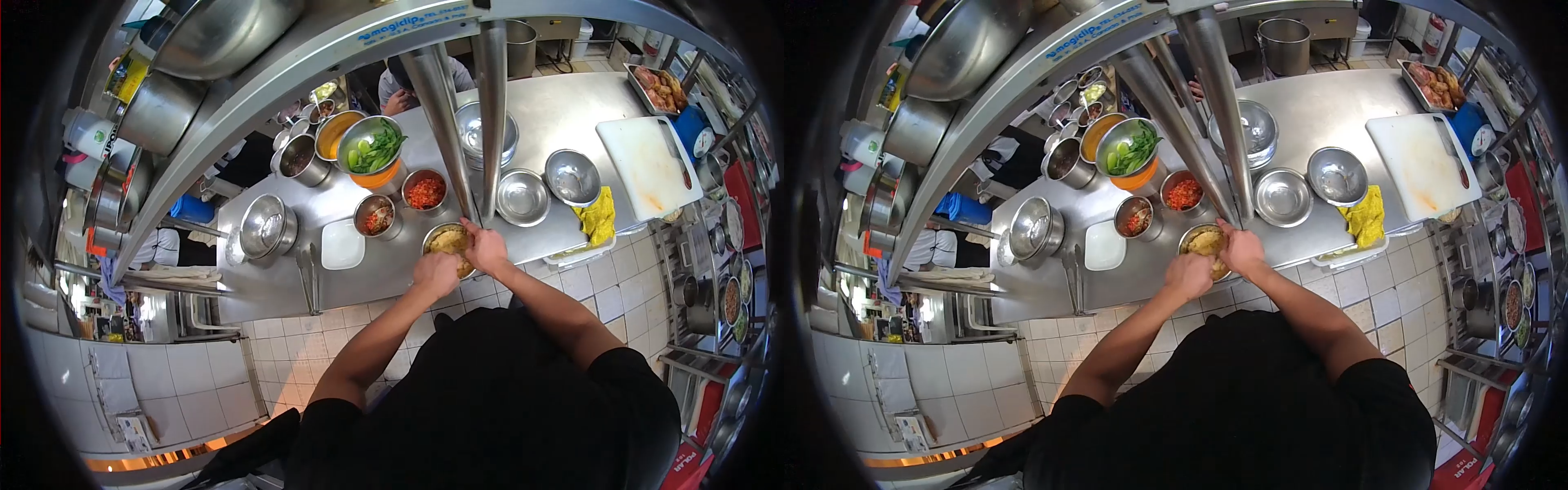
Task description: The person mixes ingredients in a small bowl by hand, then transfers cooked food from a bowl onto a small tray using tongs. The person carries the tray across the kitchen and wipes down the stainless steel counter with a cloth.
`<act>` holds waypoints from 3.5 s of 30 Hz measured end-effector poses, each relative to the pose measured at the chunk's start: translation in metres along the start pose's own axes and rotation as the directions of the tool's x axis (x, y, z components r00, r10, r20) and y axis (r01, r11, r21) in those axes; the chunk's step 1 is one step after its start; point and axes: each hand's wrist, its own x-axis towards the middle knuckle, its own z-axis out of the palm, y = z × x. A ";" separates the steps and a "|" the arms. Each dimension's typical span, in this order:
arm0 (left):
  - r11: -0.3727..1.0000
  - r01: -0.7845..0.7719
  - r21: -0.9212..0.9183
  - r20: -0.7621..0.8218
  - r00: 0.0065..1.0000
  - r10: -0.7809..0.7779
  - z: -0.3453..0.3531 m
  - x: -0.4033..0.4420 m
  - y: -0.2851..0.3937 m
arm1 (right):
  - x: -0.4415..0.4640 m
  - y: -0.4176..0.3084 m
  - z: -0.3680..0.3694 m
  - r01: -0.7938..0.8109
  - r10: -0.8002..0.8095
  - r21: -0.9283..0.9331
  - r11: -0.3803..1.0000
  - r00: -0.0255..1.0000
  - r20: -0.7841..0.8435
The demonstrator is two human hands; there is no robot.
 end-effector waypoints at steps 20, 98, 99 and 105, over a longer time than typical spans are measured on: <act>0.988 0.157 -0.007 -0.004 0.988 -0.157 -0.014 -0.004 -0.007 | -0.002 -0.007 -0.006 -0.035 0.036 -0.024 0.999 0.998 0.049; 0.726 0.313 -0.612 -0.510 0.546 -0.665 0.049 -0.053 -0.067 | 0.012 0.010 0.021 -0.736 -0.160 0.493 0.463 0.478 0.864; 0.653 0.321 -0.686 -0.439 0.534 -0.723 0.064 -0.063 -0.076 | 0.012 0.003 0.028 -0.743 -0.126 0.513 0.430 0.513 0.849; 0.515 0.346 -0.784 -0.384 0.381 -0.841 0.107 -0.121 -0.109 | 0.021 -0.018 0.059 -0.711 -0.011 0.645 0.280 0.669 0.743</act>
